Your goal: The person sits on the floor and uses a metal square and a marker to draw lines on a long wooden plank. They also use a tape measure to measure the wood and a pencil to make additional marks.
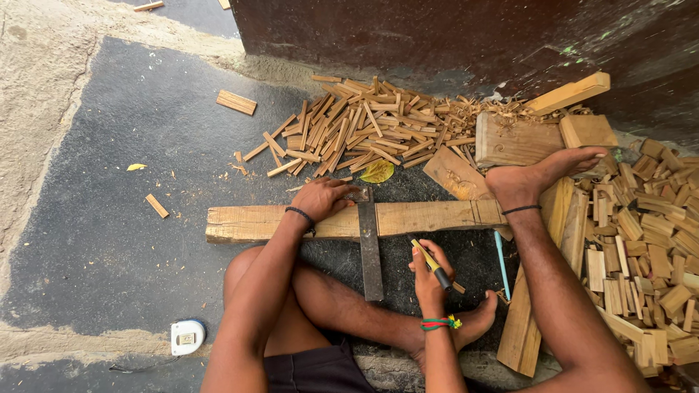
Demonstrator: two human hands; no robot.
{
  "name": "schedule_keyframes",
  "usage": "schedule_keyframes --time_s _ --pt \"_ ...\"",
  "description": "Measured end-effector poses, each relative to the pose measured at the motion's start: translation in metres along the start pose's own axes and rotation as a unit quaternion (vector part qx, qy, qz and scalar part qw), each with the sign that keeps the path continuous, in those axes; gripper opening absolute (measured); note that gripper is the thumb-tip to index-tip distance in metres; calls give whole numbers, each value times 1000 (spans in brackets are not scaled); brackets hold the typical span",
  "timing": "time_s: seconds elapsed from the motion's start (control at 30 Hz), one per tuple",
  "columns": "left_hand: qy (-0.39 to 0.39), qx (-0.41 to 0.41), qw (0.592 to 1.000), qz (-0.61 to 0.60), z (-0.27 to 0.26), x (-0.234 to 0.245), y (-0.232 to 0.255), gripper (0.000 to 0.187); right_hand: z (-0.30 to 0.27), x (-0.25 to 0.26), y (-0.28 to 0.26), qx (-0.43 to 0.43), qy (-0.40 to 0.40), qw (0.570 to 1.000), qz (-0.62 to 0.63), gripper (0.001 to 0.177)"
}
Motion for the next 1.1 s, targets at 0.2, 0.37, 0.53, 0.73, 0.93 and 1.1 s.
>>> schedule_keyframes --time_s 0.2,0.37,0.53,0.73,0.93,1.1 --pt "-8 57 997 -44 -16 23 -20 37 3 -7 -7 11 4 1000 13 26" --pt "-5 78 996 -33 -23 38 -20 34 14 -16 -16 26 -1 998 52 26" --pt "25 41 998 -38 -19 37 -7 31 44 -21 -20 134 46 988 59 25" --pt "7 54 999 -3 -15 24 -2 30 85 -51 -17 198 41 974 -104 31" --pt "34 22 999 -13 -7 22 -3 31 94 -66 -21 303 56 921 -238 29" --pt "20 32 999 -8 0 16 -2 33 97 -65 -15 284 55 925 -245 28"
Point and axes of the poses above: each hand's wrist, its own z-axis towards the middle knuckle, its own x-axis out of the back of the hand, y = z × x, the point moved 2 cm from there along z, towards the middle knuckle, and after that the axes turned 2 degrees about -y, right-handed, at the moved point
